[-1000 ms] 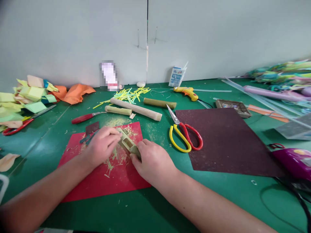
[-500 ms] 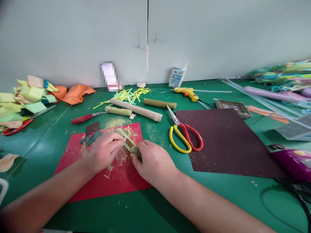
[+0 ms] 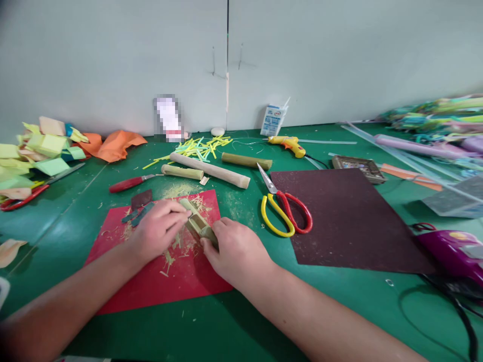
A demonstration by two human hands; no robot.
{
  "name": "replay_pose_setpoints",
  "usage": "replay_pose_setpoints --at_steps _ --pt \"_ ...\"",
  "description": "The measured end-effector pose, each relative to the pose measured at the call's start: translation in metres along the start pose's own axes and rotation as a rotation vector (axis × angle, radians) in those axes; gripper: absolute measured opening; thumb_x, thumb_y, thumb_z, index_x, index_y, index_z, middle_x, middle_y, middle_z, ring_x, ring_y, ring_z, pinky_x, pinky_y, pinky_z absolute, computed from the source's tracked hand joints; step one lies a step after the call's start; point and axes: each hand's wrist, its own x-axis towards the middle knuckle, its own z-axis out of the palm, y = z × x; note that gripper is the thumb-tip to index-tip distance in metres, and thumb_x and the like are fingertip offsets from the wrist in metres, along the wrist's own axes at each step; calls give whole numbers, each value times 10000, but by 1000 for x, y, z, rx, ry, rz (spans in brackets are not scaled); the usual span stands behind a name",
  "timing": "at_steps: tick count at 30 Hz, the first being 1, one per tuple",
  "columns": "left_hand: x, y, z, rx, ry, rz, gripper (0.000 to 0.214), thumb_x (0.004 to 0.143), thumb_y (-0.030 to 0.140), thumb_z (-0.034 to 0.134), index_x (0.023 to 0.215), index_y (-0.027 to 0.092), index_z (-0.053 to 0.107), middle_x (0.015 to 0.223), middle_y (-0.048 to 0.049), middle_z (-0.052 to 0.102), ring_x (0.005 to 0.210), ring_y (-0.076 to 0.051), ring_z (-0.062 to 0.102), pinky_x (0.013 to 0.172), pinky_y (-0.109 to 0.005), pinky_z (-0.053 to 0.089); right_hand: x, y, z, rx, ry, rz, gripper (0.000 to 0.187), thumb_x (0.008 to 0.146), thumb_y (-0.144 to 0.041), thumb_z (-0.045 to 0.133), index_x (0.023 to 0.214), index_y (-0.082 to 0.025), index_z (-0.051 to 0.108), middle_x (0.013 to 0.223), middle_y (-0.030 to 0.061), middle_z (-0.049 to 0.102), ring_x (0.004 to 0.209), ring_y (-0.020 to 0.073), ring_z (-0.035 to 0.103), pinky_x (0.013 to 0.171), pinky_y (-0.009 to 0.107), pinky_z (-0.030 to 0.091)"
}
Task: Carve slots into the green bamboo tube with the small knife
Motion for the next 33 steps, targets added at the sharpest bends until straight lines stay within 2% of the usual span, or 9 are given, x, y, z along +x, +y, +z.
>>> replay_pose_setpoints --at_steps 2,6,10,13,17,21,27,33 --pt "0 0 0 19 36 -10 155 878 158 475 880 164 630 896 -68 586 858 -177 539 773 -351 465 0 0 0 5 0 4 188 819 -319 472 700 -187 532 728 21 542 586 115 444 530 250 287" --pt "1 1 0 -17 -21 3 145 875 144 479 878 158 623 896 -60 588 848 -163 542 781 -330 463 0 1 1 18 -9 10 177 815 -316 475 701 -188 518 718 15 534 588 115 438 529 250 282" --pt "2 -2 -1 34 32 -19 147 873 154 483 857 159 629 881 -65 584 853 -175 536 775 -336 457 0 0 0 23 -10 9 177 817 -313 470 698 -188 511 723 14 531 594 116 438 535 252 286" --pt "1 -3 -1 5 -15 -7 150 875 146 478 877 158 628 892 -62 584 851 -166 539 783 -330 455 0 0 0 29 -17 8 165 809 -302 475 693 -188 506 725 13 530 592 114 439 532 251 285" --pt "1 1 0 37 20 -31 153 874 149 478 846 152 628 878 -68 577 851 -175 532 778 -337 454 0 -1 0 30 -14 21 162 802 -313 485 697 -190 503 729 11 529 592 114 438 534 253 282" --pt "1 5 1 -41 -59 8 152 875 137 473 881 156 623 915 -63 587 859 -162 540 786 -320 459 0 -1 2 17 -13 17 146 787 -311 503 702 -193 487 728 5 525 596 116 427 535 255 273" --pt "4 -4 -6 34 75 -42 154 863 129 494 908 153 639 910 -73 594 879 -177 535 798 -338 455 1 -1 4 23 -16 27 146 787 -322 498 713 -199 470 743 0 519 602 118 426 538 258 269" --pt "4 -1 -1 -13 -3 -11 145 867 135 495 885 152 638 914 -70 593 872 -167 542 796 -325 453 -3 0 4 24 -20 23 125 783 -307 495 722 -201 470 743 3 522 617 125 434 545 261 273"
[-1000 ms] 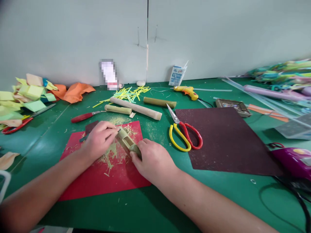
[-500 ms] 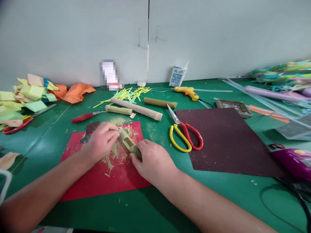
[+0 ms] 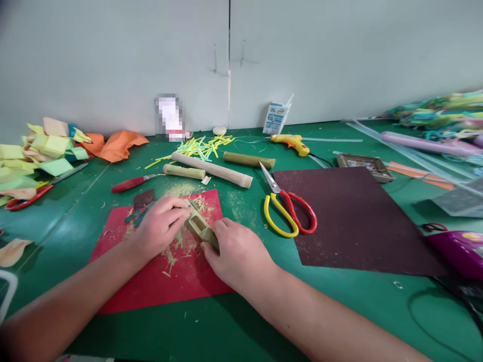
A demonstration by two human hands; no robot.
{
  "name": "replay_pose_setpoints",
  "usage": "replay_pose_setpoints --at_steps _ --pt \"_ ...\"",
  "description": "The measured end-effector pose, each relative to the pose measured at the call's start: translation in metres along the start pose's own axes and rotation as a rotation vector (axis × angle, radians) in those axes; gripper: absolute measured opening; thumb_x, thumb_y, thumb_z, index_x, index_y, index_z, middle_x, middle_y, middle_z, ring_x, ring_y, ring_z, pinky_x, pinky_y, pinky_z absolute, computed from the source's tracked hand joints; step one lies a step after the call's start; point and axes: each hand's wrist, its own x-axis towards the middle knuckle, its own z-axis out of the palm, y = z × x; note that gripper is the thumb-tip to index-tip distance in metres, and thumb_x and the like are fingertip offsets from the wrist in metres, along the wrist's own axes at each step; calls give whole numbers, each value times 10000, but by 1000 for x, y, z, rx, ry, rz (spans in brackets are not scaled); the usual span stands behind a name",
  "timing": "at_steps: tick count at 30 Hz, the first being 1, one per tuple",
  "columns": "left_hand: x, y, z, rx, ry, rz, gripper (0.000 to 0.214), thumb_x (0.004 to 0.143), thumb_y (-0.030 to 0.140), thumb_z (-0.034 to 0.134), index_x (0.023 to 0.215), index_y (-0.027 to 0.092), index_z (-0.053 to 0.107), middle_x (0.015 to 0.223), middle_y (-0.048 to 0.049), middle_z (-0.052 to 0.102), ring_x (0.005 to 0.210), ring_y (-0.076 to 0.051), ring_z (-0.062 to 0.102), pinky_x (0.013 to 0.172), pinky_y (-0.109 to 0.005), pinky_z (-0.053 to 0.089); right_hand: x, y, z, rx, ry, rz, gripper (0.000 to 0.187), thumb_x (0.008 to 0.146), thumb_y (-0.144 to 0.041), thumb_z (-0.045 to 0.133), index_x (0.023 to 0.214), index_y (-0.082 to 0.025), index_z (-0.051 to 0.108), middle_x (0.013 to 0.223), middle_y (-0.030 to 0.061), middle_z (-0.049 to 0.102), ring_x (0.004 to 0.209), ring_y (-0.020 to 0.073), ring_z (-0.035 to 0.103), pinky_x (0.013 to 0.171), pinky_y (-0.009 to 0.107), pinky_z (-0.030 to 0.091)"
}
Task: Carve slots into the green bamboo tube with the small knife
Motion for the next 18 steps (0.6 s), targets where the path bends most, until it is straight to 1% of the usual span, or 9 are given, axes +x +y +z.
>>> replay_pose_setpoints --at_steps 5,9,12,16,18 --pt "0 -3 0 29 43 -36 155 872 151 489 846 149 642 870 -66 585 848 -171 536 775 -328 451 0 -1 1 1 14 1 131 785 -314 494 727 -200 470 746 2 516 608 121 423 543 260 273" --pt "-1 -4 0 -4 -8 2 148 871 148 491 858 146 639 884 -65 589 855 -165 534 793 -324 449 3 -2 1 8 16 -5 127 771 -299 506 710 -197 460 741 -1 512 603 115 415 539 258 270" --pt "-1 -4 0 35 29 -26 154 871 150 488 843 146 639 872 -68 584 851 -172 528 784 -331 448 2 -2 0 5 19 1 142 777 -313 501 707 -198 456 739 -2 509 596 114 411 536 259 269" --pt "-3 -3 -1 0 -22 -6 159 877 157 480 865 161 639 895 -60 590 850 -165 535 786 -327 453 1 -2 0 13 11 3 126 771 -306 507 719 -200 462 747 -2 514 612 120 427 543 260 276" --pt "-3 -2 -2 18 7 -29 159 879 167 482 866 164 640 886 -59 589 846 -167 534 775 -327 454 1 -2 1 14 13 2 128 772 -310 507 724 -200 465 755 1 518 624 124 437 550 262 282"
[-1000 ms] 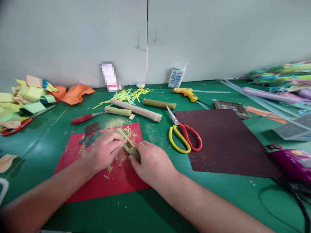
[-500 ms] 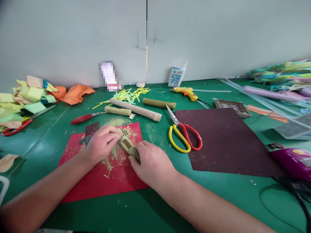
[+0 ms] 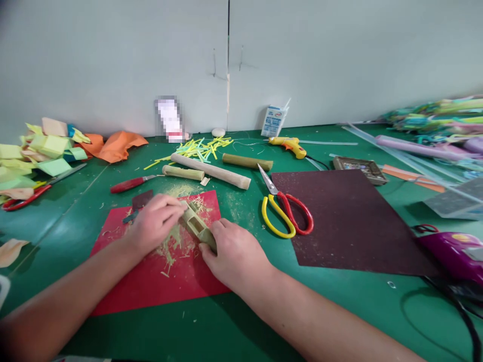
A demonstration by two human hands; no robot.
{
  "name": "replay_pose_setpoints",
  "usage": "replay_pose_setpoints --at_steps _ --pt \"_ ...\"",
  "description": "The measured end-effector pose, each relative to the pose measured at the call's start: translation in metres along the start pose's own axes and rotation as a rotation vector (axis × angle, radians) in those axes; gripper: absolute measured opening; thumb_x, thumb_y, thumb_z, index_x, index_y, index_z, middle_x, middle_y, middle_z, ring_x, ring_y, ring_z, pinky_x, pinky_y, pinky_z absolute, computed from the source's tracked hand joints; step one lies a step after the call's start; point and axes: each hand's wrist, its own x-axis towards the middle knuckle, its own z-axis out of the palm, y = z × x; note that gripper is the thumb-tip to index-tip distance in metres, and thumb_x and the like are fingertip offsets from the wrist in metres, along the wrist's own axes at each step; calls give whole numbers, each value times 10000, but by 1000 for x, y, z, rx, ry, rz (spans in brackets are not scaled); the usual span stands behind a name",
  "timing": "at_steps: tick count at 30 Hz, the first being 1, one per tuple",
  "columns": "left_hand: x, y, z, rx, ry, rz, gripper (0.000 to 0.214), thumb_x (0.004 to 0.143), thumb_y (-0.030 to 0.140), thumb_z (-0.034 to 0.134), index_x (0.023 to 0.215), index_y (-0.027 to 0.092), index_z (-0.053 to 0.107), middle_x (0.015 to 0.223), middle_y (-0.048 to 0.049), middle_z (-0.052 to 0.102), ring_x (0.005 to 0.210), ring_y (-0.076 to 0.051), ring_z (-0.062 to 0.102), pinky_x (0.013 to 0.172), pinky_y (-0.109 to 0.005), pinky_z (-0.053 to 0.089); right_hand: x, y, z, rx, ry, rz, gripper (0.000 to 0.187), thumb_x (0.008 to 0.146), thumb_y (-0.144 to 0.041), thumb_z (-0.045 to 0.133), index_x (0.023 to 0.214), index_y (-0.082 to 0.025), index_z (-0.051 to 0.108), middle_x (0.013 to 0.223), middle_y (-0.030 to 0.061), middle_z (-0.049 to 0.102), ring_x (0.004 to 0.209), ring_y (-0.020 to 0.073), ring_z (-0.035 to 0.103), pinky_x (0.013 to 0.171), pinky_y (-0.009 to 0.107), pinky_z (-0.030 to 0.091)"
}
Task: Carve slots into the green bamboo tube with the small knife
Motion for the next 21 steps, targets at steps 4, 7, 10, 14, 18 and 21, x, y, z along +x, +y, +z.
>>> replay_pose_setpoints --at_steps 4,7,10,14,18,21 --pt "1 2 0 -3 -12 12 167 882 158 472 861 159 638 879 -63 589 838 -167 532 773 -331 451 0 0 0 -5 0 -11 122 770 -305 512 727 -202 463 753 0 517 629 127 440 555 264 286" --pt "2 2 -1 -2 -7 8 165 883 159 473 860 164 636 877 -60 587 840 -166 529 776 -334 450 0 0 0 -11 6 -9 134 773 -310 512 719 -202 453 746 -3 510 619 124 433 549 265 283" --pt "1 1 -1 19 14 -7 172 882 159 472 821 162 633 862 -60 580 832 -169 525 763 -336 449 0 0 0 -11 7 0 146 769 -318 521 714 -203 449 743 -4 507 611 122 429 543 263 282" --pt "0 0 0 -4 -18 6 155 880 157 482 835 160 630 882 -59 583 847 -165 526 783 -332 447 1 -1 0 7 -2 -1 144 764 -312 530 716 -202 450 756 -3 511 619 120 437 545 259 291" --pt "0 1 0 1 -24 0 159 880 151 476 830 153 627 878 -62 580 839 -166 523 773 -330 447 0 -1 0 -8 4 -2 141 760 -309 535 713 -202 456 749 -3 513 615 120 439 542 260 292" --pt "0 2 0 -14 -24 12 153 880 152 477 860 161 628 881 -59 585 844 -166 527 778 -331 450 0 -1 -1 -4 11 -16 139 761 -307 536 713 -202 460 753 -2 516 615 118 444 542 257 298"
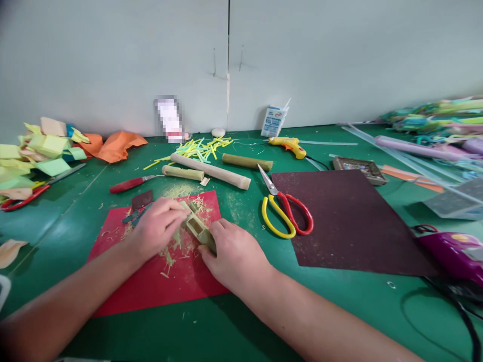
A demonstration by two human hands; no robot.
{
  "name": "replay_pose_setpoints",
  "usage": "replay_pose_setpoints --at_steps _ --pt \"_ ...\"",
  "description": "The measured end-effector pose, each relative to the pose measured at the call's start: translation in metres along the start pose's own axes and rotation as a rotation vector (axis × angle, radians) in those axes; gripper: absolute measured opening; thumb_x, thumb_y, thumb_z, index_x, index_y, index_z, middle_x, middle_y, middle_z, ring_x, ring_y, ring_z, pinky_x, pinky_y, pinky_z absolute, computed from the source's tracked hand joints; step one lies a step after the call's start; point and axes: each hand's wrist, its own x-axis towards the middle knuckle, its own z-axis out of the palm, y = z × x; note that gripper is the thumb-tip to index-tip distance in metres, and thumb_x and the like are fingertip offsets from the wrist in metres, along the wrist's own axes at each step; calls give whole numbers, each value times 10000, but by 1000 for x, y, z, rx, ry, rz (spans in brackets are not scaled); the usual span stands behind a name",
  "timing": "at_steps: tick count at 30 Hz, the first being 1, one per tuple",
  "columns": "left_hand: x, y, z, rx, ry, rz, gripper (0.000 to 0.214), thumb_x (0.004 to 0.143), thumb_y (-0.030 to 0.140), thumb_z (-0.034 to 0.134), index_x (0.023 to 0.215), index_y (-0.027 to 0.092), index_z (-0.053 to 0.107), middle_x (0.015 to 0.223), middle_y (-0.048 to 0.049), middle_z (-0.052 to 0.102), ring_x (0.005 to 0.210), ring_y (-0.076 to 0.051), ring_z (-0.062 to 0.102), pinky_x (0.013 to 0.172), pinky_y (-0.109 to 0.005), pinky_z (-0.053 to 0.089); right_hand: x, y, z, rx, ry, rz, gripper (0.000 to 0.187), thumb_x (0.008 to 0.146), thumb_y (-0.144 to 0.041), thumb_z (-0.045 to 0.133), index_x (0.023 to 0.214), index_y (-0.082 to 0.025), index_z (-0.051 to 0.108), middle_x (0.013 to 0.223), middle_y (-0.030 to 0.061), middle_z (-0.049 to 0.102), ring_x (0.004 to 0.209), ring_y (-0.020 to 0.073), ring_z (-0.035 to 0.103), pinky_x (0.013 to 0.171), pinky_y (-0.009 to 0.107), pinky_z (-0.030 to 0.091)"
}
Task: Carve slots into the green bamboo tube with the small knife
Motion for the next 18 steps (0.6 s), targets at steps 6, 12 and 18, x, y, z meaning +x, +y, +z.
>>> replay_pose_setpoints --at_steps 6,12,18 --pt "0 1 0 -9 -26 6 168 885 155 464 870 167 630 880 -59 588 835 -166 532 766 -333 452 1 -2 -1 -2 -8 4 131 761 -297 538 711 -203 461 758 -2 521 612 115 441 538 255 300" --pt "0 0 1 16 -7 0 176 883 157 468 835 161 637 876 -58 589 831 -166 532 763 -327 445 0 0 0 -3 -12 11 145 757 -309 539 718 -203 448 755 -7 506 616 118 433 538 258 289" --pt "-1 3 1 16 25 -23 154 874 150 484 829 152 632 872 -67 588 840 -172 531 769 -337 451 0 -1 -1 -8 -7 9 140 765 -306 535 715 -200 460 746 -2 511 620 121 437 544 260 292"
